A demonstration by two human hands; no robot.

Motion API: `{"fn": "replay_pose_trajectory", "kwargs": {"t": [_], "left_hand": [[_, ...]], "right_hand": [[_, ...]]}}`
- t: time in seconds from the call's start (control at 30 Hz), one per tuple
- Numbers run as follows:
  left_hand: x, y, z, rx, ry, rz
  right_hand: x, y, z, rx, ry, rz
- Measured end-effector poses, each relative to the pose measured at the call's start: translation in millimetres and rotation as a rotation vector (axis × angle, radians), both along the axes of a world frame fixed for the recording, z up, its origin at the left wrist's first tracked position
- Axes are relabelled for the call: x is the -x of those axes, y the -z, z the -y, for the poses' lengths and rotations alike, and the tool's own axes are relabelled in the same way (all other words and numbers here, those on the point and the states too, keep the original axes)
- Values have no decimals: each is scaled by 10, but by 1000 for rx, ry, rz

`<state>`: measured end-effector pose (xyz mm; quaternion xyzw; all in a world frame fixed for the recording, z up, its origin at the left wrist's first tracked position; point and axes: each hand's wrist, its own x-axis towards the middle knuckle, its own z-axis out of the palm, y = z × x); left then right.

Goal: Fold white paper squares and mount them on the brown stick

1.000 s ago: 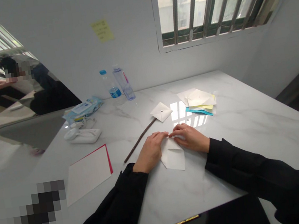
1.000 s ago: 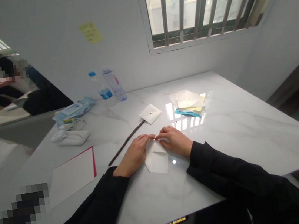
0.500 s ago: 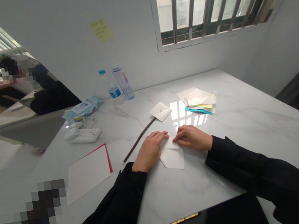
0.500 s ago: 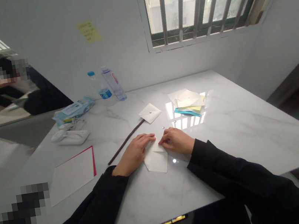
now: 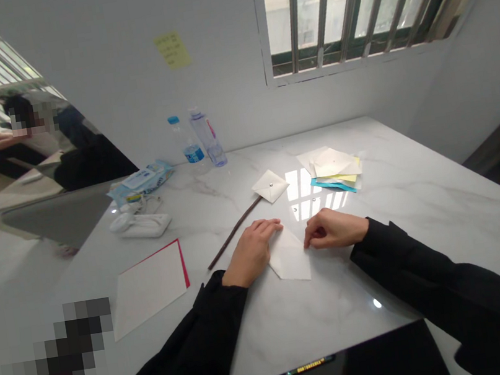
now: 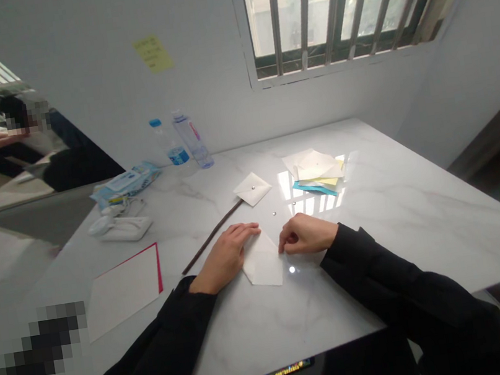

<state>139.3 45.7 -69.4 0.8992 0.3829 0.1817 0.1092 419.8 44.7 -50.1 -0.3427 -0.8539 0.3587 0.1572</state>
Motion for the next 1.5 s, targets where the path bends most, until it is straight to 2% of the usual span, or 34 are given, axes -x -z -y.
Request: {"fn": "replay_pose_trajectory", "kwargs": {"t": [0.13,0.4,0.5,0.6,0.73,0.83,1.07,1.23,1.37,1.5], "left_hand": [[18,-18,54,-34,-81,-54],[96,-31,121,-31,-98,-80],[111,-22,132,-35,-86,-109],[103,-9,141,-54,-104,-141],[91,6,136,-64,-101,-149],[87,22,129,-72,-96,-139],[147,50,77,-54,-59,-105],[311,-47,-13,7,58,-130],[368,-140,-17,56,89,-167],[377,-149,-14,56,107,-151]], "right_hand": [[13,48,-14,-146,71,-15],[-53,84,-76,-234,175,10],[53,57,16,-348,211,-74],[242,71,157,-447,145,-199],[465,159,276,-443,-14,-190],[533,216,288,-441,-74,-136],[535,244,289,-484,-109,-81],[528,238,278,-456,-111,-67],[512,213,265,-450,-115,-44],[503,198,273,-459,-117,-19]]}}
